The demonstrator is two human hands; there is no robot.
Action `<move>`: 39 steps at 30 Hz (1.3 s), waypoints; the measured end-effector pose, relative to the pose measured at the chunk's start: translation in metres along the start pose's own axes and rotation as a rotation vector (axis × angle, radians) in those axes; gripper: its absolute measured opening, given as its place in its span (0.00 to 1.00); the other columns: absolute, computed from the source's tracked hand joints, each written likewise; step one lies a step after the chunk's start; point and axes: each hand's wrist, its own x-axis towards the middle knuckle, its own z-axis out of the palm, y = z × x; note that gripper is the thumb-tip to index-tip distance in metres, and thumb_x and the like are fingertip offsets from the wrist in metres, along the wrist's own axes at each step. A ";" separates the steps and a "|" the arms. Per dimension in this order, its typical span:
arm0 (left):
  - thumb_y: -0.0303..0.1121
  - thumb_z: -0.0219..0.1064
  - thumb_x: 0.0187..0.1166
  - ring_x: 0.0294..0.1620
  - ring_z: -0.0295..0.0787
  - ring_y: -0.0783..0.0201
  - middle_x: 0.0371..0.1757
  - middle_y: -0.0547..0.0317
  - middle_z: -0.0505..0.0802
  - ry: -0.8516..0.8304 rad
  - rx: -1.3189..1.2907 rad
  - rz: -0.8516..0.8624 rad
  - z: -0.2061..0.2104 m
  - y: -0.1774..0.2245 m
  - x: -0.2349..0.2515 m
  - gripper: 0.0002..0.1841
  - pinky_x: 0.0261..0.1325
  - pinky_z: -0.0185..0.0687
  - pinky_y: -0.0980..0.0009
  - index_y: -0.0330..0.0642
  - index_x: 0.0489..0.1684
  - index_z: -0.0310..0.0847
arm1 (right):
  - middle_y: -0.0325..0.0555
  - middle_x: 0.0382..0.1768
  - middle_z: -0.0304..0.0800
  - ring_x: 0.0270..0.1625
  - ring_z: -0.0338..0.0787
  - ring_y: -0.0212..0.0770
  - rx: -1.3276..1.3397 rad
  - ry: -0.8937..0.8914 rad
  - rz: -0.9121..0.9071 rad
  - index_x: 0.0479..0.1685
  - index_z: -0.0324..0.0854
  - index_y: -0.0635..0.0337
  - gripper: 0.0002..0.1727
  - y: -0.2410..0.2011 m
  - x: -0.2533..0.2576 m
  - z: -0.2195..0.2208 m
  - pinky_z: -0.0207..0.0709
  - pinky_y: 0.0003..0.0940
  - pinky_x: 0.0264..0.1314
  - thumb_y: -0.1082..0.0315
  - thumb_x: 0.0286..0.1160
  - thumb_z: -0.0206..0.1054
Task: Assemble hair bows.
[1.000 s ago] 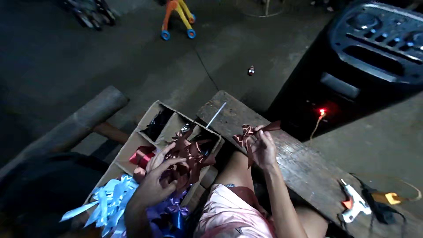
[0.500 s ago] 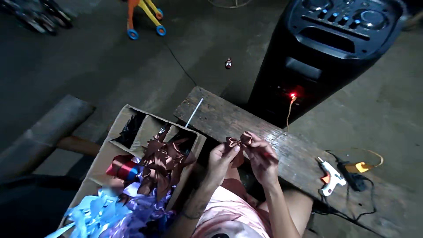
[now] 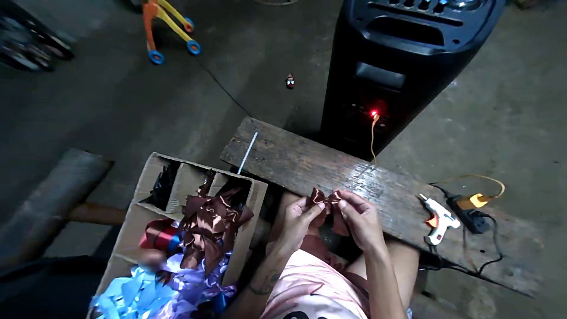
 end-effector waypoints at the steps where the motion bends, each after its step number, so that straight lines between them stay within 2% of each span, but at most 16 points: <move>1: 0.19 0.63 0.79 0.42 0.91 0.73 0.40 0.59 0.94 -0.032 0.015 -0.009 0.000 -0.002 -0.001 0.07 0.52 0.88 0.74 0.30 0.49 0.83 | 0.37 0.36 0.95 0.36 0.92 0.27 -0.020 0.012 -0.002 0.47 0.89 0.66 0.09 0.002 0.000 0.002 0.88 0.25 0.44 0.76 0.71 0.70; 2: 0.19 0.63 0.79 0.43 0.91 0.72 0.43 0.58 0.93 -0.080 0.024 -0.016 -0.001 -0.005 -0.001 0.11 0.53 0.88 0.74 0.29 0.56 0.79 | 0.37 0.31 0.94 0.32 0.91 0.27 -0.048 0.033 -0.016 0.40 0.89 0.65 0.05 0.005 0.000 0.004 0.89 0.25 0.40 0.78 0.69 0.72; 4: 0.20 0.65 0.77 0.53 0.88 0.73 0.53 0.56 0.89 -0.170 0.045 -0.022 -0.001 -0.010 -0.001 0.21 0.60 0.86 0.75 0.27 0.68 0.69 | 0.34 0.29 0.94 0.31 0.90 0.23 -0.109 0.051 -0.068 0.34 0.89 0.63 0.04 0.011 -0.001 0.006 0.87 0.22 0.40 0.80 0.65 0.73; 7: 0.21 0.67 0.78 0.50 0.89 0.74 0.47 0.58 0.92 -0.097 0.047 0.007 0.003 -0.022 0.002 0.13 0.60 0.86 0.75 0.27 0.57 0.77 | 0.32 0.27 0.92 0.27 0.87 0.21 -0.142 0.067 -0.078 0.33 0.89 0.64 0.04 0.019 -0.004 0.008 0.84 0.18 0.35 0.81 0.64 0.73; 9: 0.21 0.67 0.79 0.43 0.90 0.74 0.40 0.59 0.93 -0.037 0.061 -0.005 0.003 -0.028 0.006 0.06 0.55 0.87 0.74 0.28 0.48 0.82 | 0.35 0.26 0.92 0.24 0.87 0.23 -0.139 0.074 -0.029 0.37 0.88 0.67 0.02 0.021 -0.006 0.007 0.84 0.19 0.30 0.80 0.69 0.72; 11: 0.21 0.67 0.79 0.40 0.89 0.75 0.37 0.61 0.92 -0.019 0.103 -0.027 0.001 -0.029 0.007 0.03 0.52 0.86 0.76 0.29 0.44 0.83 | 0.35 0.29 0.92 0.28 0.87 0.23 -0.165 0.065 0.009 0.40 0.89 0.67 0.04 0.023 -0.007 0.002 0.84 0.20 0.35 0.77 0.73 0.69; 14: 0.21 0.67 0.79 0.40 0.88 0.75 0.37 0.61 0.91 -0.050 0.107 -0.057 0.001 -0.034 0.007 0.05 0.52 0.86 0.77 0.29 0.46 0.83 | 0.33 0.30 0.92 0.31 0.87 0.20 -0.177 0.090 0.000 0.38 0.89 0.65 0.04 0.027 -0.011 -0.001 0.83 0.18 0.38 0.78 0.71 0.69; 18: 0.16 0.70 0.74 0.50 0.89 0.71 0.49 0.54 0.91 -0.116 0.031 -0.163 0.005 -0.040 0.002 0.18 0.60 0.86 0.74 0.25 0.61 0.75 | 0.33 0.28 0.92 0.28 0.86 0.20 -0.181 0.143 -0.004 0.38 0.89 0.66 0.03 0.030 -0.012 -0.004 0.82 0.18 0.35 0.79 0.69 0.71; 21: 0.15 0.66 0.77 0.41 0.93 0.68 0.42 0.53 0.94 -0.101 -0.011 -0.200 0.005 -0.043 0.002 0.14 0.53 0.90 0.71 0.23 0.59 0.75 | 0.35 0.33 0.91 0.33 0.87 0.22 -0.166 0.211 0.005 0.47 0.86 0.68 0.08 0.029 -0.010 -0.014 0.83 0.19 0.40 0.77 0.71 0.71; 22: 0.15 0.65 0.78 0.39 0.93 0.67 0.40 0.53 0.94 -0.093 -0.009 -0.217 0.004 -0.043 0.001 0.13 0.50 0.91 0.72 0.23 0.58 0.75 | 0.34 0.33 0.90 0.33 0.86 0.22 -0.155 0.252 0.001 0.47 0.85 0.67 0.08 0.029 -0.010 -0.019 0.82 0.19 0.40 0.78 0.71 0.70; 25: 0.16 0.65 0.79 0.39 0.93 0.67 0.39 0.52 0.94 -0.064 0.008 -0.247 0.002 -0.042 0.001 0.13 0.48 0.90 0.72 0.23 0.59 0.75 | 0.32 0.29 0.90 0.29 0.85 0.22 -0.121 0.388 -0.018 0.37 0.85 0.62 0.04 0.028 -0.010 -0.031 0.81 0.20 0.37 0.80 0.69 0.70; 27: 0.15 0.64 0.78 0.39 0.94 0.66 0.41 0.52 0.94 -0.058 -0.008 -0.241 0.002 -0.042 0.000 0.14 0.50 0.91 0.71 0.23 0.60 0.74 | 0.33 0.29 0.92 0.31 0.88 0.24 -0.110 0.415 -0.030 0.35 0.88 0.63 0.05 0.027 -0.011 -0.037 0.84 0.21 0.41 0.81 0.69 0.70; 32: 0.14 0.65 0.77 0.39 0.94 0.67 0.40 0.52 0.94 -0.048 0.009 -0.223 0.004 -0.041 0.000 0.14 0.50 0.92 0.71 0.23 0.59 0.74 | 0.36 0.32 0.92 0.35 0.90 0.25 -0.122 0.393 0.010 0.41 0.87 0.68 0.07 0.023 -0.014 -0.037 0.86 0.22 0.46 0.81 0.78 0.62; 36: 0.14 0.65 0.77 0.40 0.95 0.66 0.41 0.51 0.95 -0.049 0.028 -0.211 0.006 -0.042 -0.002 0.14 0.51 0.92 0.71 0.23 0.59 0.74 | 0.38 0.34 0.93 0.35 0.90 0.25 -0.165 0.300 0.065 0.51 0.85 0.71 0.14 0.021 -0.015 -0.032 0.86 0.22 0.44 0.75 0.88 0.53; 37: 0.14 0.66 0.76 0.40 0.95 0.66 0.40 0.51 0.95 -0.050 0.028 -0.204 0.006 -0.042 -0.002 0.14 0.51 0.92 0.71 0.22 0.59 0.74 | 0.40 0.37 0.93 0.37 0.90 0.26 -0.196 0.257 0.080 0.54 0.85 0.72 0.15 0.022 -0.016 -0.030 0.85 0.23 0.44 0.73 0.88 0.53; 39: 0.14 0.67 0.75 0.41 0.94 0.67 0.42 0.51 0.95 -0.056 0.035 -0.190 0.006 -0.045 -0.002 0.16 0.52 0.92 0.71 0.22 0.59 0.74 | 0.42 0.40 0.93 0.38 0.88 0.25 -0.239 0.172 0.106 0.60 0.83 0.73 0.15 0.024 -0.017 -0.025 0.83 0.22 0.43 0.71 0.83 0.63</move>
